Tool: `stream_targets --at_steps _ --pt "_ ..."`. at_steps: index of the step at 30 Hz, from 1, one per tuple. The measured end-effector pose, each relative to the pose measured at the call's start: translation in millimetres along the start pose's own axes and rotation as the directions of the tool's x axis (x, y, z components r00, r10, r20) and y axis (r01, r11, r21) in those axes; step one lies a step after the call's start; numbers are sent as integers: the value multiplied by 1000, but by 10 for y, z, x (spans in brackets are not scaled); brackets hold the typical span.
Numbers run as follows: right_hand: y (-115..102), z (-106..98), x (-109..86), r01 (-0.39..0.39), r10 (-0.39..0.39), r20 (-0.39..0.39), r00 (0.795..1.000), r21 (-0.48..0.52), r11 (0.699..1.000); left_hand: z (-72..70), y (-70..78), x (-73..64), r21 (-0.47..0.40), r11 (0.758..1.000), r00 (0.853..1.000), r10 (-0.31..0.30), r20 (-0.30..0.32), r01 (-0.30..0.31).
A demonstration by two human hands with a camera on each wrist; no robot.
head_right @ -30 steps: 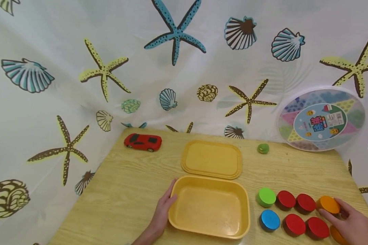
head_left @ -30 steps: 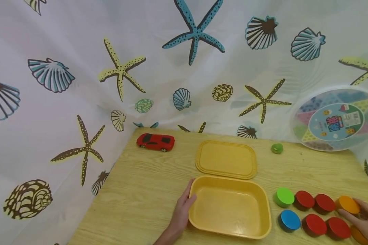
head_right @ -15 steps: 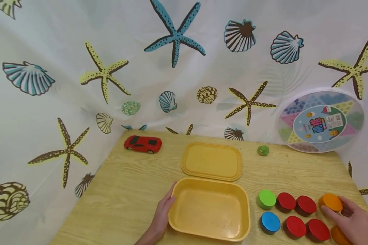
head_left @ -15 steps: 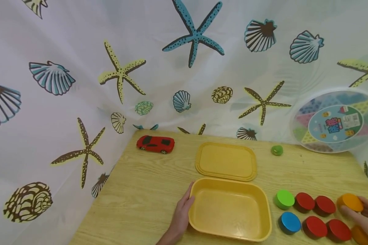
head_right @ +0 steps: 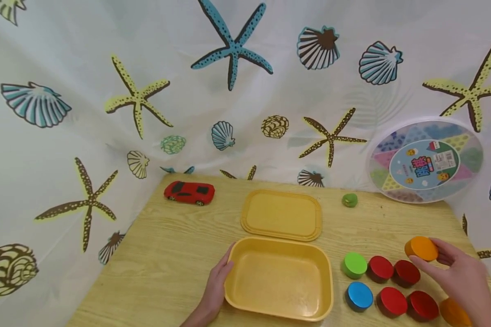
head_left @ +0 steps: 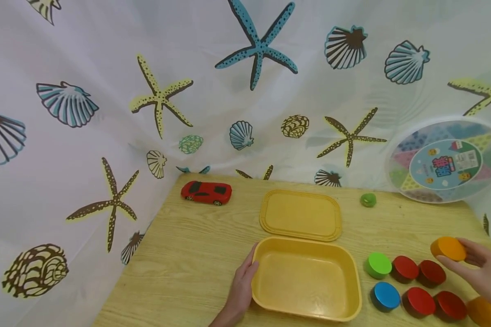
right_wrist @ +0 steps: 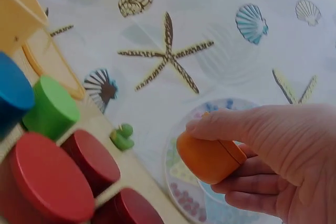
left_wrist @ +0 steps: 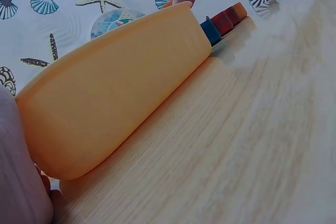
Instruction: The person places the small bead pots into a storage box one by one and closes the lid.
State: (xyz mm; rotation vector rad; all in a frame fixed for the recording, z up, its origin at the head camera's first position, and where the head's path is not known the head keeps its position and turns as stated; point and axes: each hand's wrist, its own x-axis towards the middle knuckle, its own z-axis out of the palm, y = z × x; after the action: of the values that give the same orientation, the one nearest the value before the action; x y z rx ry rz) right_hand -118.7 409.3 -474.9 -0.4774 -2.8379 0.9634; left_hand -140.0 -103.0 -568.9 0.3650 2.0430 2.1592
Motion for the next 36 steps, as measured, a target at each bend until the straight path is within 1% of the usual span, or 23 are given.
stream_targets --at_steps 2,4,6,9,13,16,19,20,24,26,29,31,35,36 --pt "-118 3 -19 23 -22 21 1000 -44 999 1 -3 -6 1 1000 1000 0 -4 0" --pt "-229 32 -46 87 -86 17 996 -75 993 3 -2 -12 1 1000 1000 -2 -7 2" --pt "-333 77 -82 160 -160 11 987 -68 985 5 0 -18 2 1000 1000 -7 -11 7" --pt "-485 157 -122 253 -253 18 967 -20 967 5 1 -24 7 1000 1000 -10 -15 11" --pt "-686 250 -138 337 -337 43 940 23 941 2 3 -29 13 1000 1000 -4 -16 4" --pt "-825 315 -140 390 -391 66 918 33 920 -5 5 -32 22 1000 1000 2 -23 -1" --pt "-964 393 -142 443 -448 103 888 66 894 -13 2 -35 20 1000 999 6 -33 -6" --pt "-1015 425 -144 462 -468 115 876 71 884 -15 4 -36 19 1000 999 7 -37 -7" --pt "-1234 588 -173 543 -559 167 812 134 829 -16 5 -37 17 1000 999 12 -44 -11" --pt "-1335 697 -194 558 -584 201 786 176 811 -13 6 -32 21 1000 999 10 -49 -9" --pt "-1447 911 -213 575 -622 257 740 237 783 -7 7 -21 23 1000 998 -1 -61 2" --pt "-1508 1077 -223 587 -649 298 700 278 760 -3 16 -16 24 1000 998 -9 -67 10" --pt "-1636 1372 -239 602 -695 384 608 347 719 6 36 -9 20 1000 998 -14 -69 15" --pt "-1669 1433 -243 597 -699 400 592 365 714 10 39 -8 18 1000 997 -12 -70 13"
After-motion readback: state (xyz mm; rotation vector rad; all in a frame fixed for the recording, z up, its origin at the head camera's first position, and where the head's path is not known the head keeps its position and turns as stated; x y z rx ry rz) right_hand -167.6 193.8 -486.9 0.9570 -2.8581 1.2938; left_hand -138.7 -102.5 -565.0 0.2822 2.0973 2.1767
